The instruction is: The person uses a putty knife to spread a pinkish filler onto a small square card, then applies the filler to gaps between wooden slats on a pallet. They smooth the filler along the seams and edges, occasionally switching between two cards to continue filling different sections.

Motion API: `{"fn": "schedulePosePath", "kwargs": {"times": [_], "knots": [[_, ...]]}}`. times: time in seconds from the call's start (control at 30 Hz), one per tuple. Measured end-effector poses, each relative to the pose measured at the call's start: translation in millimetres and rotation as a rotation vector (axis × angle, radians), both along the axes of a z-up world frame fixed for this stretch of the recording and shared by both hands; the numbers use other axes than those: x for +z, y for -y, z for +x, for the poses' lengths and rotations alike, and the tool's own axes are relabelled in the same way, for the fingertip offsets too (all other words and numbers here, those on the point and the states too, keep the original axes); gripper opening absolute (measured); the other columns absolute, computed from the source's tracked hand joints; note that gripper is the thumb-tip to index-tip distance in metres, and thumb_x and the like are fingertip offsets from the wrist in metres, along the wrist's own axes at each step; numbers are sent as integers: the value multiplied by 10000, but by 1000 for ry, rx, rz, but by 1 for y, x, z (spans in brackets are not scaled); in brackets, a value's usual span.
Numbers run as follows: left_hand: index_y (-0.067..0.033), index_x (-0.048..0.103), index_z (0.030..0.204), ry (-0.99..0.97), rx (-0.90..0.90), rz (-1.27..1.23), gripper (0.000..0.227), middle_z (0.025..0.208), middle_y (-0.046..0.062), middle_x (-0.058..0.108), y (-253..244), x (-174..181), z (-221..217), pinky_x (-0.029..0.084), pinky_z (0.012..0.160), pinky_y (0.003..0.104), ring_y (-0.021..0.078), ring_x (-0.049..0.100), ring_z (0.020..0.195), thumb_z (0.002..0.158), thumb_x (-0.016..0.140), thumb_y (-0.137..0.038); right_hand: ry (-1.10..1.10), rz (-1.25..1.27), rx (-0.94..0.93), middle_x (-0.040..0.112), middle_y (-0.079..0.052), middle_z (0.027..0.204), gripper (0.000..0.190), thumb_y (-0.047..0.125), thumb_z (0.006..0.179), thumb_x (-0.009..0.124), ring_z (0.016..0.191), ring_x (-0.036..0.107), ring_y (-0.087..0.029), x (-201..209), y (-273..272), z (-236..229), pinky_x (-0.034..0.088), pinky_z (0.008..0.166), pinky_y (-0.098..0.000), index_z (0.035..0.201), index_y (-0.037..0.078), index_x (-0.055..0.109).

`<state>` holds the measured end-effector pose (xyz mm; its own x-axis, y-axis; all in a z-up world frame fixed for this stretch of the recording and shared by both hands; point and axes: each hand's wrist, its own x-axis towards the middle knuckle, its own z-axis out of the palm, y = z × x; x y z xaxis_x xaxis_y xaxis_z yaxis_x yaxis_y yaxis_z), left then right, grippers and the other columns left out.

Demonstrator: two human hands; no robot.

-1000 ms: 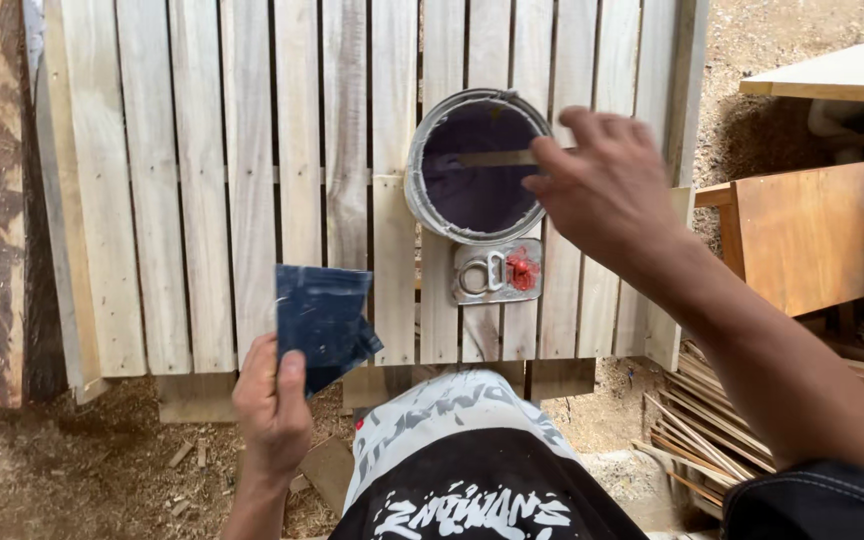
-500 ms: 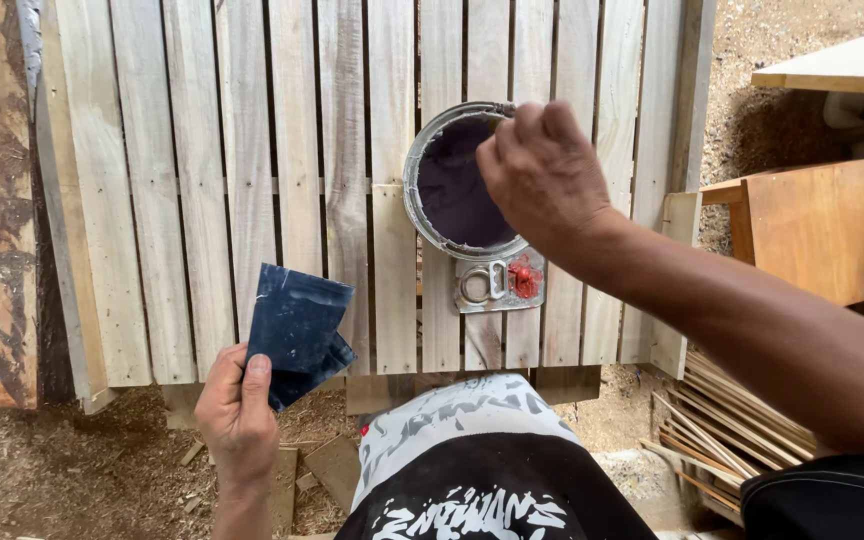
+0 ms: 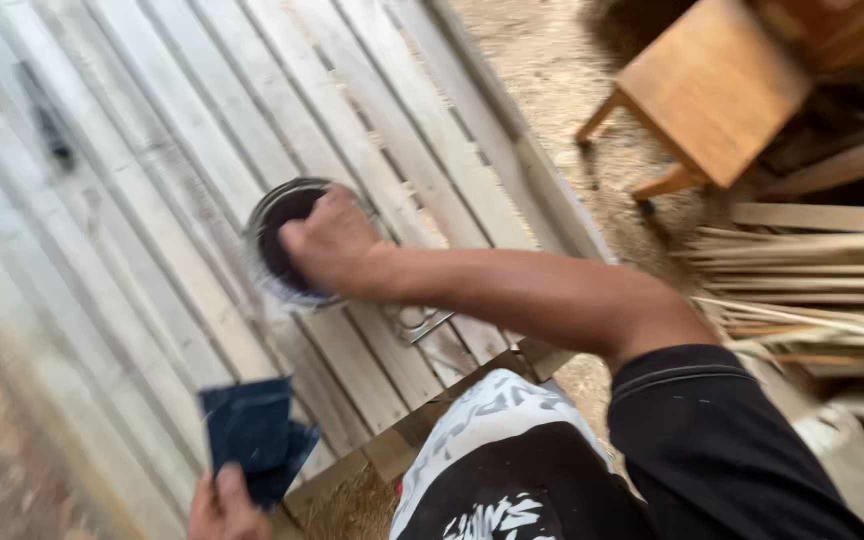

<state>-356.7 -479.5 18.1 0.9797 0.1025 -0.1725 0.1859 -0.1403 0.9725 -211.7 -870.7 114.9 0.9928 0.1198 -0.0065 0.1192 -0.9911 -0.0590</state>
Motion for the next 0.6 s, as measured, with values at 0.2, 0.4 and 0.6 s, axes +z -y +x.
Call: {"fn": "schedulePosePath", "kwargs": {"times": [0.2,0.4,0.6], "knots": [[0,672,954,-115,-45,38,247,744,53,642,61,76,0,426,491,245,104,506,555,1076,524,-156,-362,-9,-102,664,-67,709,334,55,789,641,717,648,-282,50,48,2,401,946,-550,1113,115,588],[16,683,949,-49,-61,-126,263,745,42,649,73,90,13,457,562,212,82,544,608,1070,528,-158,-507,3,-248,588,5,689,134,182,1011,527,615,551,-192,90,82,-15,357,999,-486,1058,169,651],[15,689,941,-88,-128,-202,284,768,21,652,85,99,32,445,592,207,61,533,640,1073,522,-173,-536,22,-367,749,-56,927,255,400,1041,546,646,592,-164,105,138,-26,428,685,-362,1196,250,681]]}}
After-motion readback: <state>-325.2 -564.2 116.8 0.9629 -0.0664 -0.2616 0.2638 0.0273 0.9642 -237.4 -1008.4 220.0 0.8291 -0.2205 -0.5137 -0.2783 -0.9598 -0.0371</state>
